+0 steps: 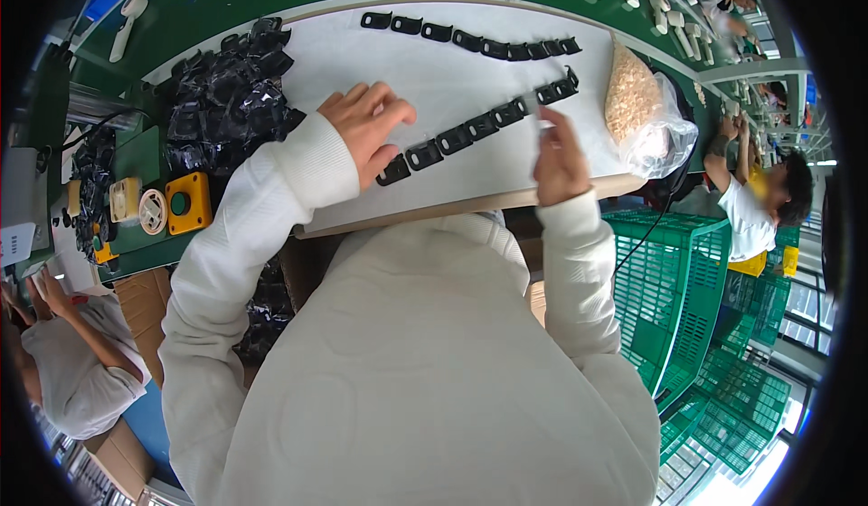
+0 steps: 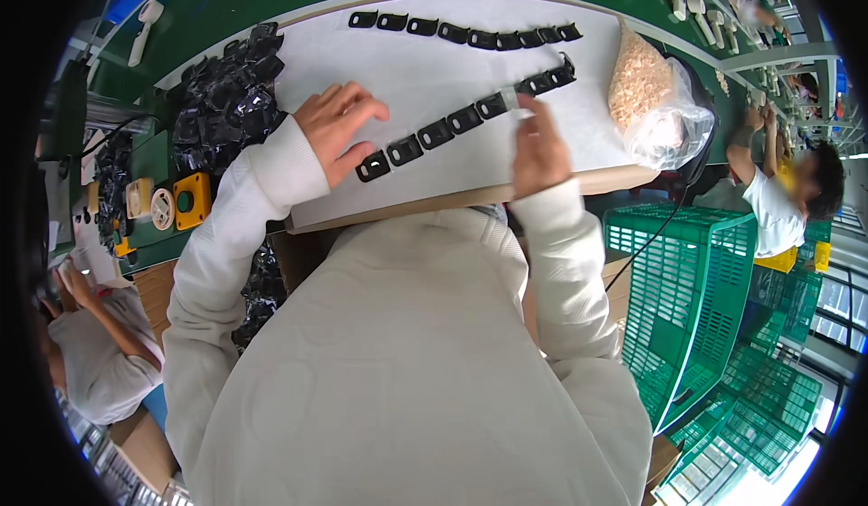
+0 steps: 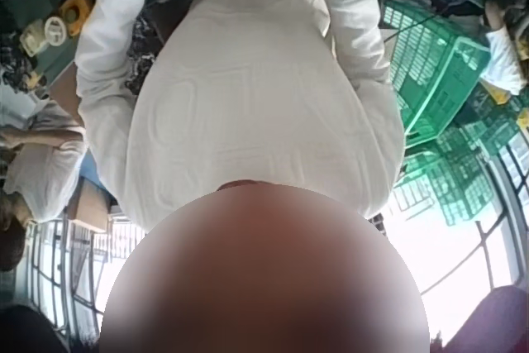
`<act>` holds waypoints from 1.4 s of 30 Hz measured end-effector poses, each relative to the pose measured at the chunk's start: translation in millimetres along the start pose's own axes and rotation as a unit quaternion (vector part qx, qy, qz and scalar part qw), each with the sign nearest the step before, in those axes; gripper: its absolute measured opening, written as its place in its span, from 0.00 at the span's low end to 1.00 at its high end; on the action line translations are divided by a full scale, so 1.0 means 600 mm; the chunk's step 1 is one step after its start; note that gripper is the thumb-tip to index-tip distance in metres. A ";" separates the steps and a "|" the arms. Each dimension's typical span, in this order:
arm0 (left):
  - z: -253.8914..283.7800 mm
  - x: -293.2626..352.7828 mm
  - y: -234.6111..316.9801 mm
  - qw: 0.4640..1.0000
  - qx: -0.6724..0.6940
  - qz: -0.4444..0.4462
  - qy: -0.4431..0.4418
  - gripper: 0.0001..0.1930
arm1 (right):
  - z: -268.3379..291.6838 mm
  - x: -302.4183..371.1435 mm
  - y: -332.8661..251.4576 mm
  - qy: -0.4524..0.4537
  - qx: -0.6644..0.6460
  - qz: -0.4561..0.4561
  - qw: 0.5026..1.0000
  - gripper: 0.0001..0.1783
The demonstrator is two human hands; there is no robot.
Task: Manually assembling small plastic housings with internal components on a factory line.
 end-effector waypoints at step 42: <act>-0.063 -0.050 -0.007 0.998 -0.042 -0.010 -0.044 0.27 | -0.095 0.113 -0.083 -0.300 0.271 0.353 0.844 0.17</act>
Point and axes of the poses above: each hand's wrist, its own x-axis away from the middle knuckle, its own z-axis out of the back of the hand, y = z × x, the point moved 8 cm from there along -x, towards the middle knuckle, and after that the axes turned 13 degrees about y, right-handed, at the moved point
